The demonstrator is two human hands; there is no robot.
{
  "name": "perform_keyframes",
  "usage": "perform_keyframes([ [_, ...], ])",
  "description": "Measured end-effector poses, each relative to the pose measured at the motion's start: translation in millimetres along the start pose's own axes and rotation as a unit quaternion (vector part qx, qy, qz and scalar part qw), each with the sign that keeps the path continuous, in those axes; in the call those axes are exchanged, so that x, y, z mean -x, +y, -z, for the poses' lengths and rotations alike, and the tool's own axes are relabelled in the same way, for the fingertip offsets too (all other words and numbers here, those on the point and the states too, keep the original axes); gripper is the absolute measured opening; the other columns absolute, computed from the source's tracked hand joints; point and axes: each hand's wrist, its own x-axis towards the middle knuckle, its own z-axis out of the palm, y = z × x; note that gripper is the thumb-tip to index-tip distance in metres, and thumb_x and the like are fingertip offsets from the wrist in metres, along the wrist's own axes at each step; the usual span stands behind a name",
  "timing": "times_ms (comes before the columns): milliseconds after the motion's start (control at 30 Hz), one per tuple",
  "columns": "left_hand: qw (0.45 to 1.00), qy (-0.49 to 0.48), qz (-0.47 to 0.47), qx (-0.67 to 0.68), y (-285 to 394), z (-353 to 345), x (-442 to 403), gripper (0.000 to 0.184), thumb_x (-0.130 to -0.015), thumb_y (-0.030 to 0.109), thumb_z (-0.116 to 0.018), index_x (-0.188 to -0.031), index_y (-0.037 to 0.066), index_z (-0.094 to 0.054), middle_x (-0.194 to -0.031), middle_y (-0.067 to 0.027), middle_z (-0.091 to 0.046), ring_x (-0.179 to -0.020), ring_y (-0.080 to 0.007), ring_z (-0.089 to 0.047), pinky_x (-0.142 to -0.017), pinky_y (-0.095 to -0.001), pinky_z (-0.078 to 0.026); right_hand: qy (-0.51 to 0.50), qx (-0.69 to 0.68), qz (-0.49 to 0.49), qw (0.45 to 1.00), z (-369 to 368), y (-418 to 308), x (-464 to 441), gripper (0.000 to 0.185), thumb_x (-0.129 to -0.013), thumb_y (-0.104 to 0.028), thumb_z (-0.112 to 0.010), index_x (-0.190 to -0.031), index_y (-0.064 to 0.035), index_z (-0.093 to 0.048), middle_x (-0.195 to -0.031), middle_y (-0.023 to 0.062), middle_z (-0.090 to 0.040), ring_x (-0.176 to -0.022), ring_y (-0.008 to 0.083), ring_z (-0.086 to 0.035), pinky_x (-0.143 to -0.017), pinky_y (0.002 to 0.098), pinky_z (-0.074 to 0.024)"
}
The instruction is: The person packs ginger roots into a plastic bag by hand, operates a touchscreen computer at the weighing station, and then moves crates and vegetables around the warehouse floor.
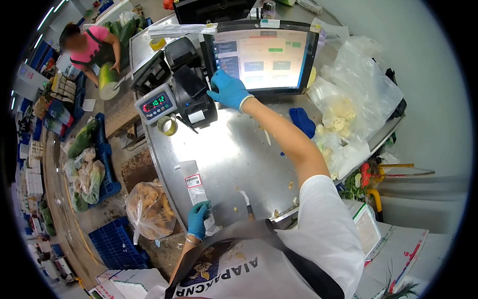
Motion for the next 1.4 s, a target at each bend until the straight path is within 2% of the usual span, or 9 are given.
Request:
perform_keyframes([
  [200, 1.000, 0.005, 0.003, -0.014, 4.1, -0.7, -1.9, 0.019, -0.092, 0.019, -0.060, -0.104, 0.006, -0.067, -0.086, 0.0005, -0.064, -0.074, -0.0087, -0.058, -0.068, -0.0223, -0.046, -0.031, -0.182, -0.064, 0.981, 21.6, 23.9, -36.9, 0.050, -0.074, -0.048, -0.075, -0.073, -0.0039, -0.051, -0.090, 0.0143, -0.048, -0.074, 0.0249, -0.048, -0.073, 0.0355, -0.0450],
  [500, 0.999, 0.018, 0.012, -0.031, 4.2, -9.8, -9.4, 0.019, -0.092, 0.018, -0.059, -0.106, 0.008, -0.068, -0.094, -0.0013, -0.067, -0.080, -0.0111, -0.060, -0.070, -0.0236, -0.046, 0.002, -0.328, -0.070, 0.942, 31.8, 32.6, -104.0, 0.048, -0.072, -0.043, -0.081, -0.065, -0.0120, -0.046, -0.061, -0.0009, -0.047, -0.061, 0.0097, -0.044, -0.058, 0.0267, -0.0432],
  [800, 0.999, 0.015, 0.027, -0.020, -3.5, -13.4, -17.1, 0.021, -0.092, 0.017, -0.060, -0.108, 0.005, -0.066, -0.092, -0.0020, -0.064, -0.078, -0.0110, -0.060, -0.071, -0.0250, -0.049, 0.003, -0.321, -0.035, 0.947, 28.4, 14.5, -86.0, 0.044, -0.077, -0.031, -0.081, -0.074, -0.0117, -0.042, -0.068, -0.0036, -0.045, -0.066, 0.0062, -0.048, -0.060, 0.0232, -0.0434],
  [1033, 0.999, -0.002, 0.026, -0.028, 14.0, -32.0, -16.5, 0.019, -0.092, 0.016, -0.061, -0.106, 0.004, -0.067, -0.088, -0.0012, -0.063, -0.073, -0.0088, -0.057, -0.067, -0.0220, -0.048, -0.061, -0.376, -0.079, 0.921, 19.4, 13.7, -69.3, 0.043, -0.076, -0.044, -0.078, -0.070, -0.0073, -0.056, -0.071, 0.0053, -0.059, -0.067, 0.0129, -0.054, -0.065, 0.0283, -0.0460],
  [1067, 0.999, -0.004, 0.030, -0.025, 12.0, -31.3, -17.4, 0.019, -0.092, 0.016, -0.061, -0.105, 0.004, -0.067, -0.087, -0.0009, -0.063, -0.073, -0.0085, -0.056, -0.067, -0.0218, -0.047, 0.016, -0.362, -0.034, 0.931, 3.9, 5.8, -45.9, 0.042, -0.077, -0.042, -0.077, -0.070, -0.0071, -0.055, -0.077, 0.0055, -0.056, -0.070, 0.0143, -0.054, -0.067, 0.0286, -0.0462],
  [1200, 0.999, -0.007, 0.035, -0.032, 4.0, -27.7, -19.0, 0.020, -0.092, 0.017, -0.061, -0.105, 0.004, -0.067, -0.087, -0.0006, -0.063, -0.072, -0.0084, -0.056, -0.066, -0.0215, -0.047, -0.103, -0.340, -0.062, 0.933, -45.1, 7.0, 50.2, 0.029, -0.081, -0.033, -0.074, -0.079, -0.0078, -0.061, -0.088, 0.0049, -0.057, -0.083, 0.0139, -0.056, -0.073, 0.0290, -0.0474],
  [1300, 0.998, -0.016, 0.040, -0.036, 4.9, -26.9, -20.3, 0.020, -0.092, 0.018, -0.061, -0.105, 0.005, -0.067, -0.089, -0.0007, -0.063, -0.073, -0.0085, -0.057, -0.068, -0.0217, -0.047, -0.240, -0.391, -0.181, 0.870, -61.1, 35.0, 101.9, 0.036, -0.087, -0.026, -0.065, -0.123, -0.0178, -0.064, -0.105, 0.0041, -0.065, -0.087, 0.0130, -0.062, -0.078, 0.0271, -0.0519],
  [1333, 0.998, -0.018, 0.038, -0.041, 4.9, -26.8, -21.8, 0.020, -0.092, 0.018, -0.061, -0.105, 0.005, -0.067, -0.089, -0.0007, -0.064, -0.074, -0.0086, -0.057, -0.068, -0.0219, -0.047, -0.248, -0.425, -0.218, 0.843, -63.4, 47.0, 111.6, 0.036, -0.089, -0.027, -0.064, -0.123, -0.0170, -0.062, -0.105, 0.0035, -0.065, -0.081, 0.0131, -0.066, -0.069, 0.0260, -0.0568],
  [1400, 0.998, -0.021, 0.034, -0.048, 3.2, -26.7, -23.5, 0.019, -0.092, 0.018, -0.061, -0.106, 0.006, -0.068, -0.091, -0.0006, -0.064, -0.076, -0.0087, -0.057, -0.069, -0.0223, -0.048, -0.222, -0.468, -0.261, 0.815, -58.5, 71.6, 119.6, 0.034, -0.090, -0.024, -0.063, -0.122, -0.0130, -0.062, -0.106, 0.0054, -0.066, -0.085, 0.0147, -0.066, -0.074, 0.0270, -0.0566],
])
